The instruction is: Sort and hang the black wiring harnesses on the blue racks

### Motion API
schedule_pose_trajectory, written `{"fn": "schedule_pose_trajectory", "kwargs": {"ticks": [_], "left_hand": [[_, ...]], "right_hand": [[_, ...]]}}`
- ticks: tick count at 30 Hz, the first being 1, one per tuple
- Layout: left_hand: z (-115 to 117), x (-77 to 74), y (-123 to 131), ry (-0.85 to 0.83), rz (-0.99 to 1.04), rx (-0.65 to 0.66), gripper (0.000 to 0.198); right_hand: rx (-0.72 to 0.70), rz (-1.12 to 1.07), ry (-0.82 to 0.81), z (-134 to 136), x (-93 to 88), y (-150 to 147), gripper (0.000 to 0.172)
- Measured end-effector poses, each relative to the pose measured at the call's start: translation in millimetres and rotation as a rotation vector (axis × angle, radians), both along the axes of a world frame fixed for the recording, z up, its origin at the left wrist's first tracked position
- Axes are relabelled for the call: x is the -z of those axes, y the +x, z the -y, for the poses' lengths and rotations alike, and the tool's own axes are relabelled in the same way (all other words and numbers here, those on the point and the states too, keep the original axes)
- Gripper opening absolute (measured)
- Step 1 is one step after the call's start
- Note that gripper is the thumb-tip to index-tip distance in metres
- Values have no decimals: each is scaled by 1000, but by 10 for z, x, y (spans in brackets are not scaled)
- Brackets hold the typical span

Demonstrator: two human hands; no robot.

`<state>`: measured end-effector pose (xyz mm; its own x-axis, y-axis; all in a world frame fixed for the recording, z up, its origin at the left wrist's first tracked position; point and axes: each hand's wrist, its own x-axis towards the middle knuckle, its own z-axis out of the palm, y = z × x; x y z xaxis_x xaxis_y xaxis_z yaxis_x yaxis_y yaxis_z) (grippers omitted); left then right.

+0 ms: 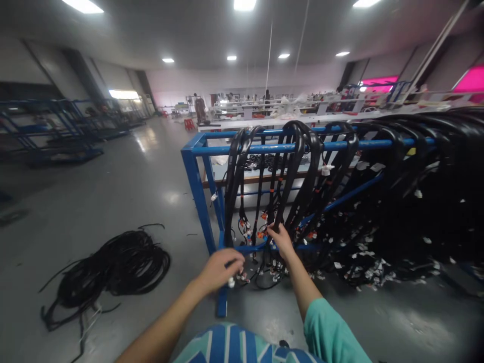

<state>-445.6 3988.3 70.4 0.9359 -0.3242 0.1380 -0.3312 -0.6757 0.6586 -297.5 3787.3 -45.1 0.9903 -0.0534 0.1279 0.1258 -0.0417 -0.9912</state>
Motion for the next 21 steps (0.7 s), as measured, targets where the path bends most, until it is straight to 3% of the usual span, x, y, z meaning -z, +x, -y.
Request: {"fn": "schedule_pose_trajectory", "kwargs": {"ticks": [3,4,6,10,13,17,21], "left_hand": [[-151,-438,257,-171,482,-408,25],[-204,-549,390,-177,551,-500,34],[-295,-691,682,-210,506,-567,50],[-375,-751,1007,-303,244,-415,13],[-360,-791,865,-574,79,-400,12],[-307,-923,566,-1008,-350,-172,13],[-234,-1001,489,-1217,-538,-151,19]], "right_hand": [[-15,-15,-28,-9,50,-269,33],[-2,-29,-45,-6,76,-381,33],[26,-69,-85,22,132,-615,33],[50,-140,-135,157,253,-1039,30],[107,-211,-157,253,377,-1316,29],[138,-311,-200,285,526,-1645,29],[145,-337,-163,269,511,-1840,29]]}}
